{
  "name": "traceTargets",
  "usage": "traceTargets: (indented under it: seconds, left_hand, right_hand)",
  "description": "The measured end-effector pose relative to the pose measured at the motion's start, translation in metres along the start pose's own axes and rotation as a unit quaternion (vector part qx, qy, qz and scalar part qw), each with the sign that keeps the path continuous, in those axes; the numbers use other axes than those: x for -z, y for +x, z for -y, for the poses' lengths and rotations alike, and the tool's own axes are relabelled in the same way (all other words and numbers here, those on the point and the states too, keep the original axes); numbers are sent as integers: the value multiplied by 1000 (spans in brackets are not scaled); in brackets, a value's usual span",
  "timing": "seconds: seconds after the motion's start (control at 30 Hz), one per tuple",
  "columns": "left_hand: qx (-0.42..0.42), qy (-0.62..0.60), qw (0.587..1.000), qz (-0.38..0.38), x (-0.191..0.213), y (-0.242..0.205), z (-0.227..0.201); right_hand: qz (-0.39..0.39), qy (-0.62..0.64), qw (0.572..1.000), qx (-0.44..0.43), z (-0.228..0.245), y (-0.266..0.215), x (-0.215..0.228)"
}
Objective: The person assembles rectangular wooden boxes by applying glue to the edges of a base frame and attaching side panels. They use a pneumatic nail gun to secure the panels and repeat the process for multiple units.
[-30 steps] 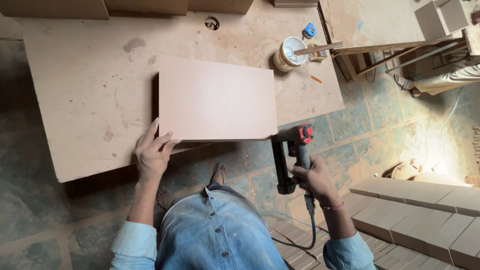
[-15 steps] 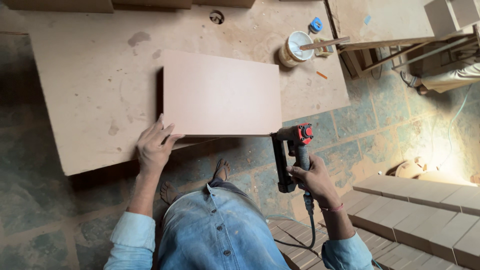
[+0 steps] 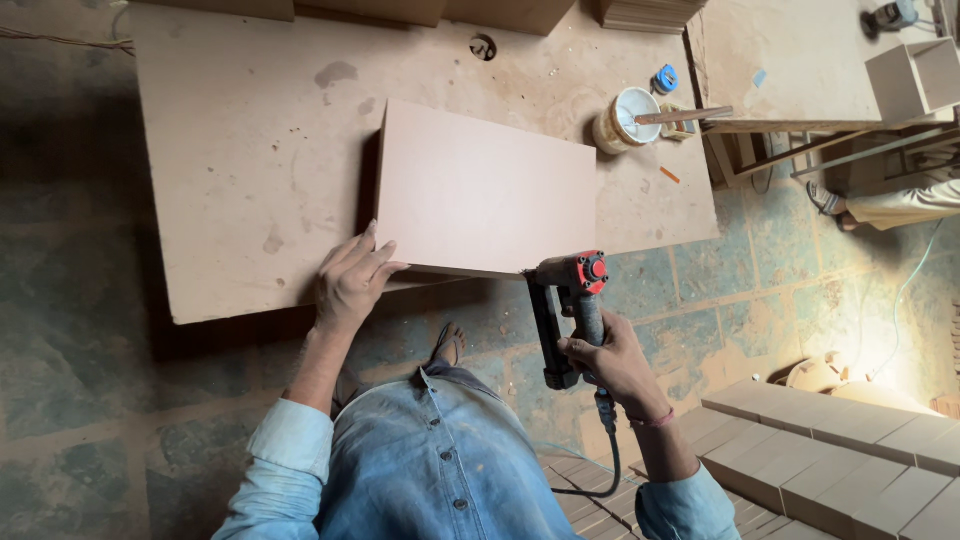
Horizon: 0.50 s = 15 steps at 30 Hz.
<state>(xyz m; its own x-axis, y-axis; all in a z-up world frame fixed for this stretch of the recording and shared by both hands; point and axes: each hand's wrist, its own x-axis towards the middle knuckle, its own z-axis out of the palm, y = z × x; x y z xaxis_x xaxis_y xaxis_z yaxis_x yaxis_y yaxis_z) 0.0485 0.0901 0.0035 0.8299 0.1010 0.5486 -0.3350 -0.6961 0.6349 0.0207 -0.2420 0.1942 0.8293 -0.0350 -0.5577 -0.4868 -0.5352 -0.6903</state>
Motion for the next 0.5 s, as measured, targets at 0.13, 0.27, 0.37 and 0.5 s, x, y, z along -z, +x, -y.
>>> traceTargets:
  seconds: [0.13, 0.27, 0.37, 0.5]
  left_hand:
    - [-4, -21, 1000, 0, -1, 1, 5]
    - [-4, -46, 999, 6, 0, -1, 12]
    - [-23, -43, 999, 8, 0, -1, 15]
    - [-22, -62, 998, 7, 1, 1, 16]
  right_hand:
    - [22, 7, 1000, 16, 7, 3, -17]
    - [40, -5, 999, 24, 20, 6, -40]
    - [57, 10, 998, 11, 32, 3, -52]
    - [31, -30, 999, -3, 44, 0, -60]
